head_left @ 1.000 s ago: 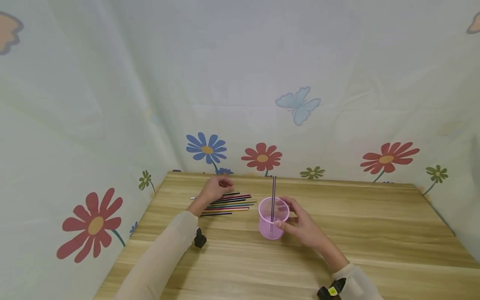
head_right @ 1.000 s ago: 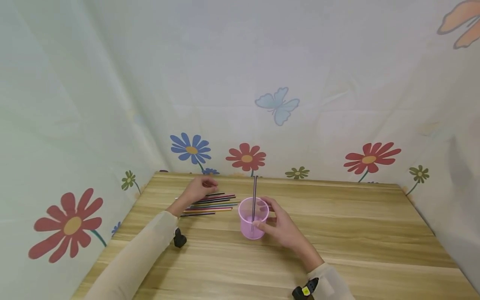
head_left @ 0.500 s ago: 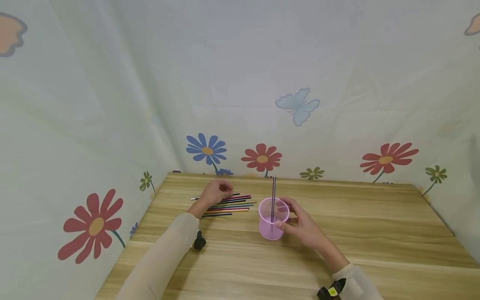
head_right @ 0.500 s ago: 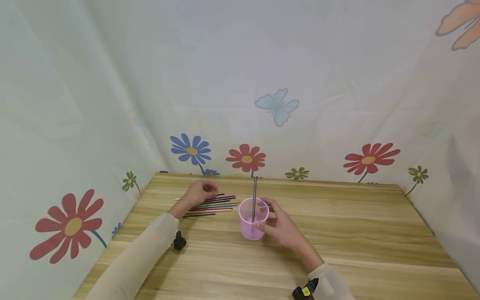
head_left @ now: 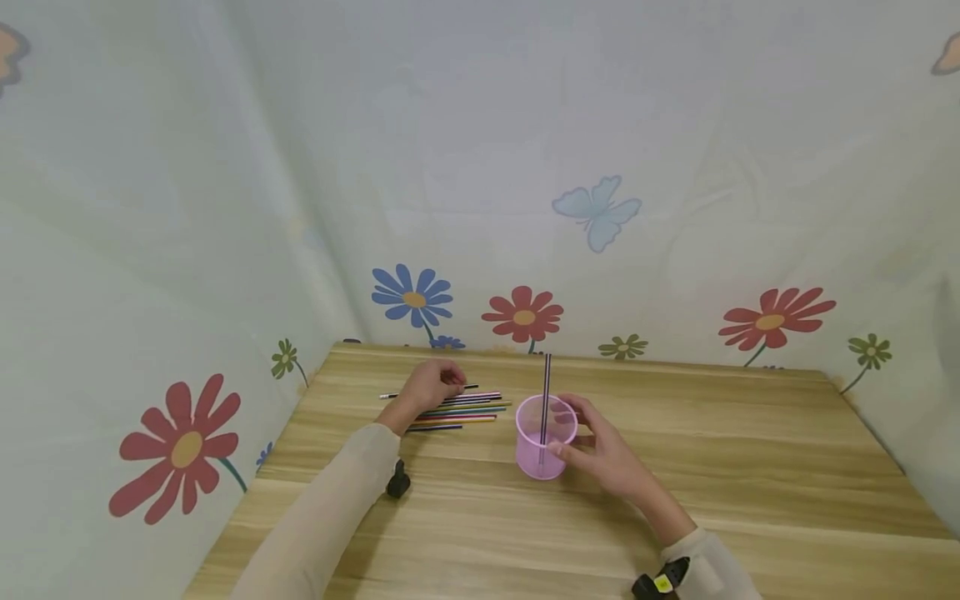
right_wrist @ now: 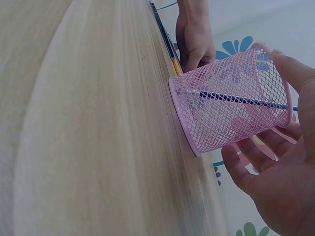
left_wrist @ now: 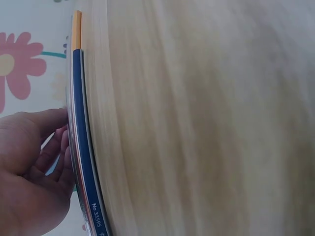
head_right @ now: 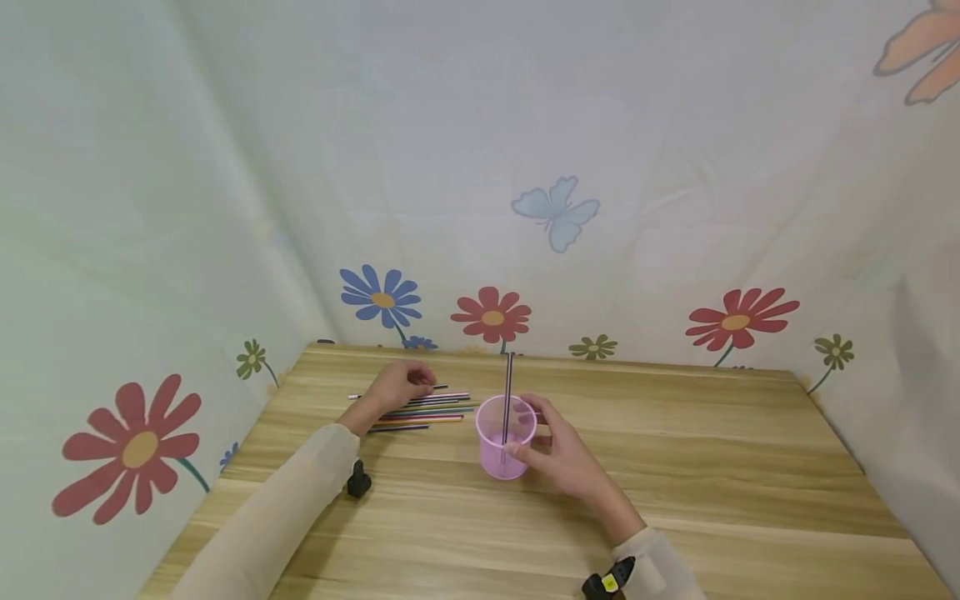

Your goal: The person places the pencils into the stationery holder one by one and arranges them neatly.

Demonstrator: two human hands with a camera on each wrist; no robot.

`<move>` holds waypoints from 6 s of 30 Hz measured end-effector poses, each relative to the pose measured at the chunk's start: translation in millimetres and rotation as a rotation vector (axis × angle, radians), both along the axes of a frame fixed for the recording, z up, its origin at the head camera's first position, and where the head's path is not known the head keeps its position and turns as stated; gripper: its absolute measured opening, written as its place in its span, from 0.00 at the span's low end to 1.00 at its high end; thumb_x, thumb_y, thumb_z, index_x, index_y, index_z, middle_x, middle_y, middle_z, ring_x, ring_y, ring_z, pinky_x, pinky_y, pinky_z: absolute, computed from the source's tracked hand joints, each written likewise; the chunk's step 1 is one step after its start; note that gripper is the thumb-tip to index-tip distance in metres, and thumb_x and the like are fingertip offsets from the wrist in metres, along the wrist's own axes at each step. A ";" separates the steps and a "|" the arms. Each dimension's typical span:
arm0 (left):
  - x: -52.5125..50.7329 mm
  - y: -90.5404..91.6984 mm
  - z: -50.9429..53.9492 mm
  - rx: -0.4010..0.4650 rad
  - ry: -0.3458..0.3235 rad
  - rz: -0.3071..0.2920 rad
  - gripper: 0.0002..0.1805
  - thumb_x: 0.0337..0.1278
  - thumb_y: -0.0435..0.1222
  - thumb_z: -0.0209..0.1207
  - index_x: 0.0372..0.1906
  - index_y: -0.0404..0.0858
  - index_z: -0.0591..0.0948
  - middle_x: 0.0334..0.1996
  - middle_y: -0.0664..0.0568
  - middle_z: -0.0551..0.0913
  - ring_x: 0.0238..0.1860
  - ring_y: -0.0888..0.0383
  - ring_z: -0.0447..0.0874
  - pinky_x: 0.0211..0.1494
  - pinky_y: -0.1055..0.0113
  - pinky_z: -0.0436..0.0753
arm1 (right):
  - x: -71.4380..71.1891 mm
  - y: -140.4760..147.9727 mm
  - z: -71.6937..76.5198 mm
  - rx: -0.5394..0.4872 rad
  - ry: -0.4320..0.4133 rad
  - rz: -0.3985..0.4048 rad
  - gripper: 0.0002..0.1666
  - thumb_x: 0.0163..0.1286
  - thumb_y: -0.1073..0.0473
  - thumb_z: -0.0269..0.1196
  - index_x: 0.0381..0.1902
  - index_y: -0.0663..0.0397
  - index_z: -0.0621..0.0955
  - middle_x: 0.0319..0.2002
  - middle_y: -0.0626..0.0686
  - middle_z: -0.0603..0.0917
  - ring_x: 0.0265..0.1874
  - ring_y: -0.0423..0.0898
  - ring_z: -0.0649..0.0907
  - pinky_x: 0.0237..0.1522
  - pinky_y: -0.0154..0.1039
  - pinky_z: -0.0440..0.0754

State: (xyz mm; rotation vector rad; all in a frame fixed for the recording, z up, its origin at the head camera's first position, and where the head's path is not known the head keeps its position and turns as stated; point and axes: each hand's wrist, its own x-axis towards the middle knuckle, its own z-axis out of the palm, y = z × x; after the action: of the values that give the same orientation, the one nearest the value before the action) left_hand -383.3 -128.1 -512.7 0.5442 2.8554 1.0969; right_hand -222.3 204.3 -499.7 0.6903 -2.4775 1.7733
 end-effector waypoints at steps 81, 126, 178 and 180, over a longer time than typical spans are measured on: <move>83.6 73.9 143.4 0.519 0.036 -0.323 0.13 0.71 0.40 0.69 0.54 0.41 0.84 0.45 0.51 0.88 0.48 0.53 0.89 0.55 0.61 0.88 | -6.1 2.8 -10.3 0.009 0.033 0.012 0.45 0.74 0.58 0.71 0.81 0.56 0.62 0.71 0.65 0.73 0.70 0.66 0.74 0.66 0.63 0.78; 55.2 118.2 46.7 0.548 -0.004 -0.165 0.10 0.69 0.35 0.69 0.50 0.36 0.84 0.43 0.50 0.88 0.43 0.57 0.87 0.52 0.65 0.87 | -5.9 0.7 -12.9 -0.026 0.049 0.027 0.44 0.73 0.60 0.71 0.80 0.59 0.63 0.71 0.67 0.72 0.69 0.67 0.74 0.64 0.66 0.79; 25.8 52.3 18.0 0.358 -0.046 -0.084 0.15 0.70 0.36 0.68 0.54 0.31 0.85 0.44 0.48 0.88 0.47 0.53 0.87 0.53 0.58 0.86 | -6.8 5.1 -10.0 0.020 0.049 0.006 0.43 0.73 0.59 0.71 0.80 0.53 0.64 0.71 0.61 0.74 0.69 0.65 0.74 0.64 0.55 0.80; 22.8 49.3 13.5 0.330 -0.035 -0.078 0.14 0.70 0.36 0.69 0.53 0.32 0.85 0.43 0.49 0.88 0.46 0.53 0.87 0.52 0.57 0.86 | -6.0 4.5 -11.3 0.013 0.043 0.005 0.43 0.73 0.59 0.71 0.80 0.53 0.64 0.71 0.62 0.74 0.69 0.66 0.74 0.64 0.56 0.80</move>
State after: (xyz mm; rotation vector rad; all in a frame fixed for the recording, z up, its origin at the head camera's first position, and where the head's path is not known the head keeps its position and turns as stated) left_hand -360.5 -78.8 -499.2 0.6362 2.6111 1.5561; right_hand -228.3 208.8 -511.0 0.7280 -2.4642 1.7255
